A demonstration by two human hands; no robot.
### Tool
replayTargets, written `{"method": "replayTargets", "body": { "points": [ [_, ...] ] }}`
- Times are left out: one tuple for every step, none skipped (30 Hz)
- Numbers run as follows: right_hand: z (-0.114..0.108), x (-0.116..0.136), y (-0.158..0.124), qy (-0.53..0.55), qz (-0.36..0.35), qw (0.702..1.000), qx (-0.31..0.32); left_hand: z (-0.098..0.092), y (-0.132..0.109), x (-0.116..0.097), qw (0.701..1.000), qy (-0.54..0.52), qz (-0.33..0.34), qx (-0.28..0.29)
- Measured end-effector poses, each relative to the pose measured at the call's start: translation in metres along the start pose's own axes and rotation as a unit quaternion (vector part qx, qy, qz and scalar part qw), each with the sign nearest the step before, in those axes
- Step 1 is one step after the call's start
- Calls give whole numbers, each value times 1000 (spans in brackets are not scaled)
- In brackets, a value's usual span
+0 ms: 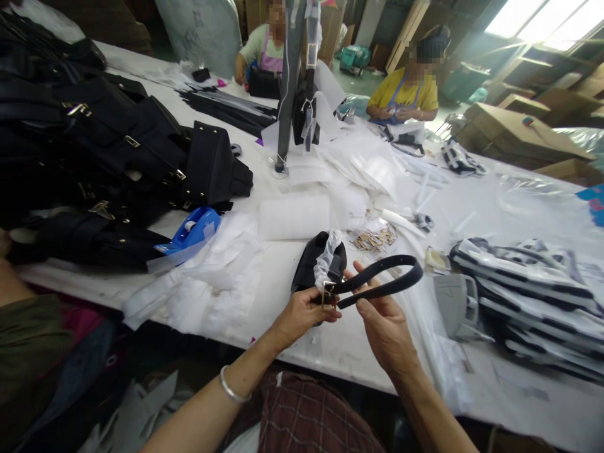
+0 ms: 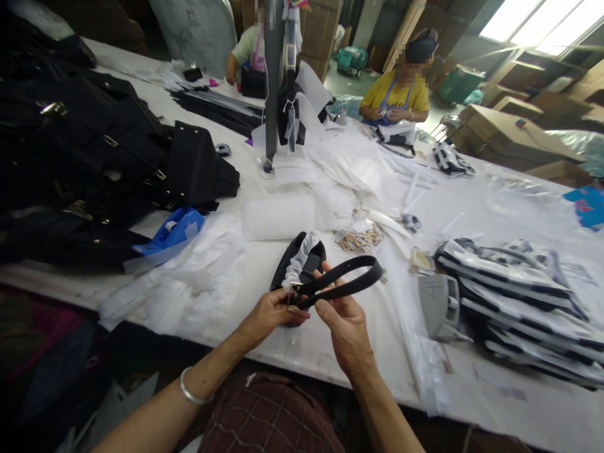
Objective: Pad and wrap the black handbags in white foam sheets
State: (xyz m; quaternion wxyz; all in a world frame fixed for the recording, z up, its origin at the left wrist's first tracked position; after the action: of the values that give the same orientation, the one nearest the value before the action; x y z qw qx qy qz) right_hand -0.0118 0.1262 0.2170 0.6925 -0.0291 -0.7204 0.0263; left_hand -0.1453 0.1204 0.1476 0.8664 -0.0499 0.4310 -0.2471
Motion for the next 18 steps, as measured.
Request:
{"method": "replayTargets", "body": {
  "points": [
    [-1,0,0,-22,-10,1000,-2,-1,0,0,1000,-1,-1,3],
    [-3,2,1,-55,-24,998,-9,-1,0,0,1000,-2,-1,4],
    [-4,4,2,-90,-42,995,-19,-2,-1,1,1000,-1,-2,7],
    [-6,7,3,-124,-61,990,-29,-1,-1,1,1000,2,-3,12],
    [-6,10,3,-154,-77,984,-37,-1,-1,1,1000,6,-2,18],
    [-5,13,3,-179,-91,979,-39,0,-2,1,1000,12,-1,24],
    [-3,16,3,-203,-102,973,-37,1,-2,0,999,18,2,29],
    [-1,19,3,-224,-112,968,-31,1,-3,-1,999,24,5,31],
    [2,23,2,-243,-122,962,-27,2,-4,-2,999,32,8,33],
    [4,28,2,-259,-133,956,-27,2,-5,-3,998,41,13,34],
    [5,32,1,-272,-142,951,-33,3,-6,-5,998,52,19,35],
    [5,36,2,-283,-149,947,-43,4,-6,-6,997,63,26,36],
    [4,39,2,-295,-153,942,-52,4,-7,-7,996,72,32,36],
    [5,42,3,-309,-157,937,-55,5,-8,-8,996,77,37,36],
    [6,44,4,-324,-163,931,-50,5,-8,-8,996,79,39,35],
    [8,45,4,-340,-169,924,-38,5,-8,-7,996,78,40,34],
    [11,46,5,-355,-176,918,-19,4,-9,-7,996,78,38,34],
    [14,46,5,-366,-180,913,4,4,-9,-6,996,80,37,34]
  ]
}}
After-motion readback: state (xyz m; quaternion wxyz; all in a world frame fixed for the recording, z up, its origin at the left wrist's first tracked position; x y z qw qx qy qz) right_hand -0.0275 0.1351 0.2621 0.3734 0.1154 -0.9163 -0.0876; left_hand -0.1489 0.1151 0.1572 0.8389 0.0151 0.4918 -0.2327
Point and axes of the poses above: each hand's wrist, its own y-axis towards the middle knuckle, its own z-axis out of the palm, x = y × z, the point moved 8 cm from there along y, towards the middle knuckle, and after that the axes turned 9 degrees about -y, right-handed, at the moved point
